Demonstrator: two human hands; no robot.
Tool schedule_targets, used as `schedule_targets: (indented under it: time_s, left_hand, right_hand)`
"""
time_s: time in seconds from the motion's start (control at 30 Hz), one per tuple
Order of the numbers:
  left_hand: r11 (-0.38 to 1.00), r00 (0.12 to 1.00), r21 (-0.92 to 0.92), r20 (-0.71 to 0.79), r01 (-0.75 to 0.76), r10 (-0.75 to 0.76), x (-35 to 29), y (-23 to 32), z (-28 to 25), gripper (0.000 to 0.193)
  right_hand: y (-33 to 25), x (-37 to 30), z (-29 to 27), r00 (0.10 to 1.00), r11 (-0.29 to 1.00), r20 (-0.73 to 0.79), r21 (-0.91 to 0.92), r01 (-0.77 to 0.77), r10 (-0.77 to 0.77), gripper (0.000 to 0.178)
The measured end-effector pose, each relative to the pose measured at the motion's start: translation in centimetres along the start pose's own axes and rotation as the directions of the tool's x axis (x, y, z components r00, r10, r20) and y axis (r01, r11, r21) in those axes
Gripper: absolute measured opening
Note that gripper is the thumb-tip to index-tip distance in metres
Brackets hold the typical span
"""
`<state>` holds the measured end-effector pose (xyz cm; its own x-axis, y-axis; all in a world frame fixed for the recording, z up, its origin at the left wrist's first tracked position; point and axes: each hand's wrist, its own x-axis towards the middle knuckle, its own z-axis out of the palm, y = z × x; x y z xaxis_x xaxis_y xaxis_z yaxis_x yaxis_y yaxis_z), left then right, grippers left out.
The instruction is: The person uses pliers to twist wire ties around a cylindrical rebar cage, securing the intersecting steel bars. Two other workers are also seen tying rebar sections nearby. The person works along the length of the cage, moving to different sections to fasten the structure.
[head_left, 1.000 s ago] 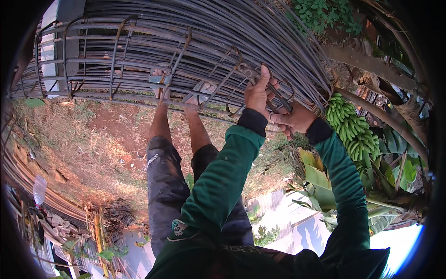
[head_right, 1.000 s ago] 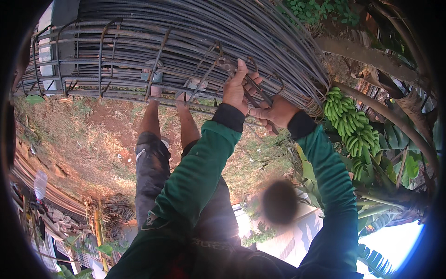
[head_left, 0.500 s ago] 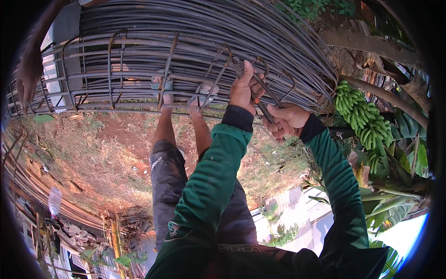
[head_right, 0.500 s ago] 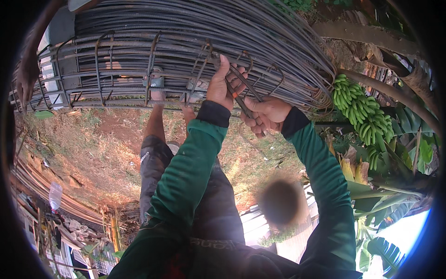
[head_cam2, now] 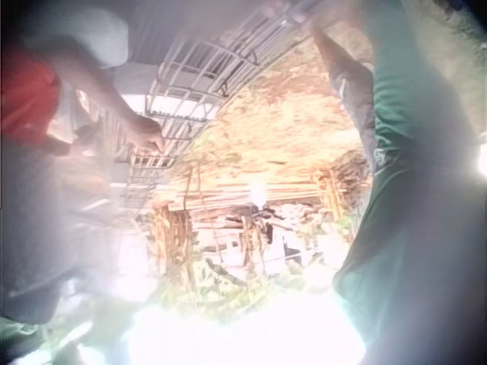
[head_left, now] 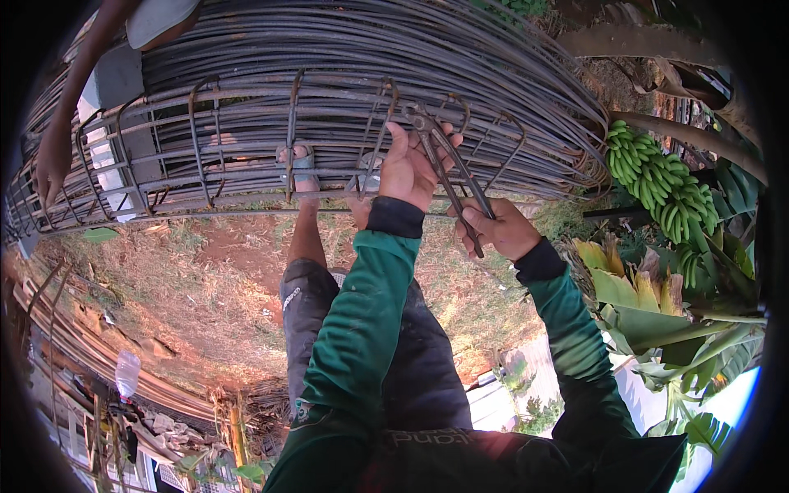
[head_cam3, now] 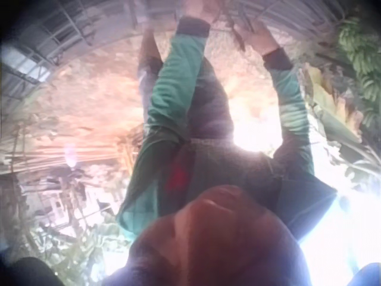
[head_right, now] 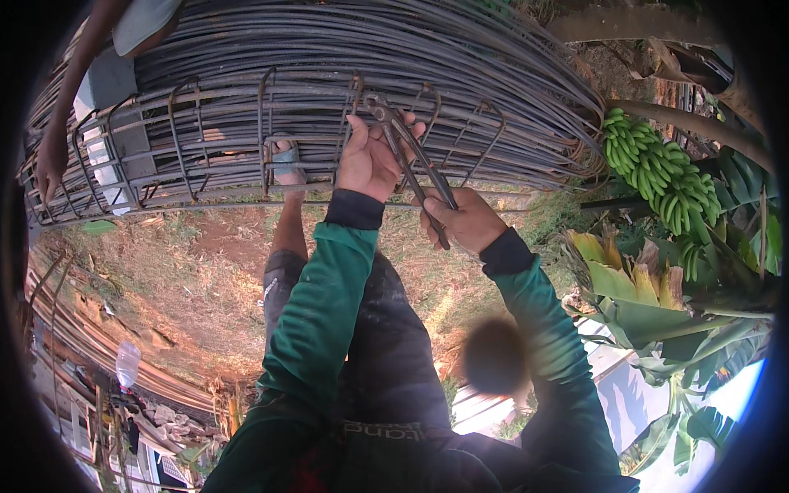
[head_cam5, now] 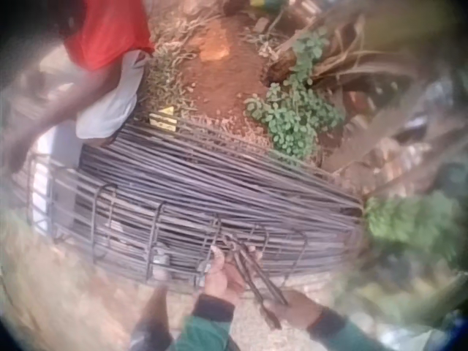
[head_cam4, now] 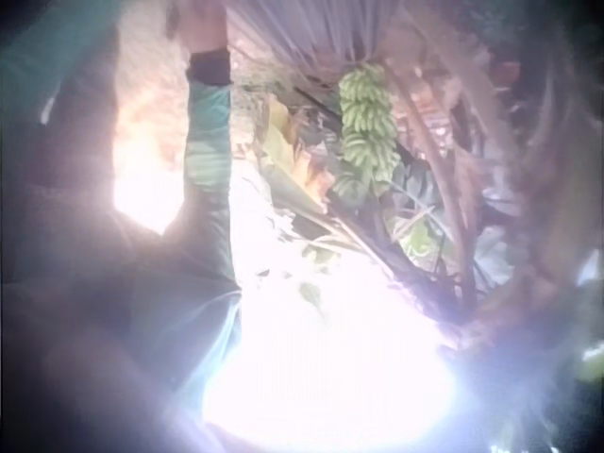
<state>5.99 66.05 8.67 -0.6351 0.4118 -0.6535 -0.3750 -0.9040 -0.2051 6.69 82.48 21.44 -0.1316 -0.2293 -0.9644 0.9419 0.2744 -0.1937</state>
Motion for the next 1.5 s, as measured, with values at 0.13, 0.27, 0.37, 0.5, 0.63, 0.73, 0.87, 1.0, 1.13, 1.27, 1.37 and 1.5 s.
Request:
schedule_targets:
  time_s: [0.13,0.27,0.37,0.5,0.63,0.73,0.87,1.0,1.13,1.27,1.37,1.5]
  left_hand:
    - [0.997,0.996,-0.005,0.036,0.078,-0.078,-1.3,1.1,-1.3,0.040]
    - [0.984,0.999,0.174,-0.031,-0.035,0.041,-1.5,0.0,-3.3,0.025]
    - [0.770,0.941,0.601,-0.084,-0.215,0.328,-2.1,-0.5,-3.3,0.019]
    - [0.441,0.886,0.867,0.003,-0.234,0.464,-3.3,1.6,-3.2,0.018]
    - [0.625,0.913,0.773,-0.168,-0.111,0.370,-5.3,3.7,-2.8,0.021]
    - [0.648,0.939,0.760,-0.189,-0.045,0.287,-7.4,4.1,-3.2,0.024]
    - [0.741,0.956,0.671,-0.222,0.008,0.191,-10.3,3.8,-5.7,0.027]
    - [0.848,0.948,0.530,-0.275,0.011,0.160,-13.4,3.8,-8.2,0.027]
    - [0.854,0.939,0.519,-0.289,-0.010,0.187,-16.1,3.6,-11.5,0.030]
    - [0.768,0.913,0.638,-0.278,-0.056,0.298,-19.2,3.4,-14.9,0.026]
    - [0.770,0.887,0.635,-0.324,-0.054,0.330,-22.5,3.3,-17.9,0.024]
    - [0.760,0.903,0.647,-0.286,-0.065,0.321,-30.3,4.2,-22.3,0.022]
  right_hand:
    - [2.6,-1.4,1.4,0.953,0.919,0.277,0.393,0.006,-0.124,0.038]
    - [3.6,-2.5,3.7,0.886,0.841,0.382,0.541,0.016,-0.263,0.043]
    - [5.8,-1.9,4.4,0.796,0.751,0.446,0.660,0.015,-0.408,0.039]
    - [7.1,-2.8,5.2,0.730,0.674,0.432,0.736,0.053,-0.529,0.044]
    - [7.1,-2.9,4.9,0.866,0.788,0.106,0.480,0.386,-0.488,0.041]
    - [9.1,-0.3,3.5,0.840,0.838,-0.224,0.136,0.529,-0.494,0.030]
    - [12.0,5.2,1.6,0.688,0.867,-0.534,-0.228,0.443,-0.492,0.019]
    - [12.2,9.9,1.6,0.364,0.731,-0.647,-0.659,0.175,-0.670,0.023]
    - [13.2,13.3,0.7,0.383,0.702,-0.648,-0.712,0.004,-0.659,0.033]
    - [15.3,13.5,2.5,0.233,0.584,-0.589,-0.806,-0.095,-0.774,0.041]
    - [15.9,11.0,8.0,0.329,0.646,-0.582,-0.751,0.133,-0.744,0.036]
    - [23.0,9.1,21.3,0.801,0.874,-0.350,-0.214,0.436,-0.485,0.032]
